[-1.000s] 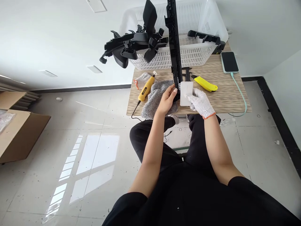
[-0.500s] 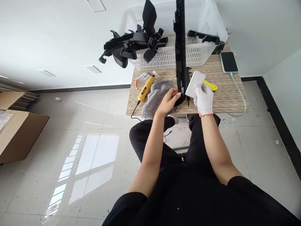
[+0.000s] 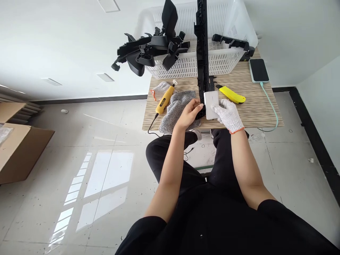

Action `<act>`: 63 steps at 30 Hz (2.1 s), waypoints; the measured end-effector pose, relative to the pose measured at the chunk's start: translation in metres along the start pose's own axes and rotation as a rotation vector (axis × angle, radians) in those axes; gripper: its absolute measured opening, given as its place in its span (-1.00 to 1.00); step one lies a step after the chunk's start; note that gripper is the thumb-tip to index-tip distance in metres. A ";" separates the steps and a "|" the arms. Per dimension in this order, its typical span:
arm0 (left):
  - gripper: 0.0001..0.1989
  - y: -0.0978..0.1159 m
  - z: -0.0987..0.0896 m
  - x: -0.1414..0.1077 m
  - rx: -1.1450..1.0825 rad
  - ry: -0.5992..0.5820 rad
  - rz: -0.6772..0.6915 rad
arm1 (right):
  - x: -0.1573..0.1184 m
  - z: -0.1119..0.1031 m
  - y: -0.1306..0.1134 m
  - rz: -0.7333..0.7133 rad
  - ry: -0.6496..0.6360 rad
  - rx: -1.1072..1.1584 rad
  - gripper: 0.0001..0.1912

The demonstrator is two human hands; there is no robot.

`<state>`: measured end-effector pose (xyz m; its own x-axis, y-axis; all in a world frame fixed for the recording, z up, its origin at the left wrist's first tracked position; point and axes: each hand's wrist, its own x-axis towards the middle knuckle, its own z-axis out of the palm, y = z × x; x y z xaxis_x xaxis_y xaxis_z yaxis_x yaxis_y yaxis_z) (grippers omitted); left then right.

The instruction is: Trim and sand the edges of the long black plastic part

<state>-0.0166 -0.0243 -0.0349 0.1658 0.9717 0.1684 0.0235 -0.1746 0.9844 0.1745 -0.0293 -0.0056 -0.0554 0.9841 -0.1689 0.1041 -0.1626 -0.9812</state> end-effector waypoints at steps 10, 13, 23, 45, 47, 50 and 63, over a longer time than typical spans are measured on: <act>-0.67 0.005 0.001 -0.003 -0.048 -0.143 -0.048 | 0.010 0.004 0.004 -0.043 0.296 0.300 -0.71; -0.69 0.004 0.001 -0.003 -0.083 -0.097 -0.051 | 0.007 -0.004 0.005 -0.045 0.187 0.299 -0.70; -0.72 0.002 0.001 0.000 -0.036 -0.001 -0.031 | -0.002 -0.004 0.001 0.014 -0.023 -0.049 -0.66; -0.61 0.001 0.002 -0.002 0.002 0.020 -0.035 | -0.002 -0.002 0.005 0.014 -0.031 0.069 -0.70; -0.60 0.000 0.001 -0.002 0.009 0.024 -0.033 | -0.003 -0.001 0.003 0.008 -0.044 0.008 -0.68; -0.59 0.000 0.001 -0.001 0.015 0.013 -0.039 | -0.003 0.000 0.001 0.014 -0.016 -0.019 -0.67; -0.67 0.002 0.001 -0.003 0.016 -0.004 -0.047 | -0.003 -0.007 0.003 0.000 -0.136 0.016 -0.74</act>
<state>-0.0162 -0.0280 -0.0333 0.1682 0.9782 0.1221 0.0471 -0.1317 0.9902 0.1819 -0.0324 -0.0070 -0.1900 0.9654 -0.1785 0.0881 -0.1643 -0.9825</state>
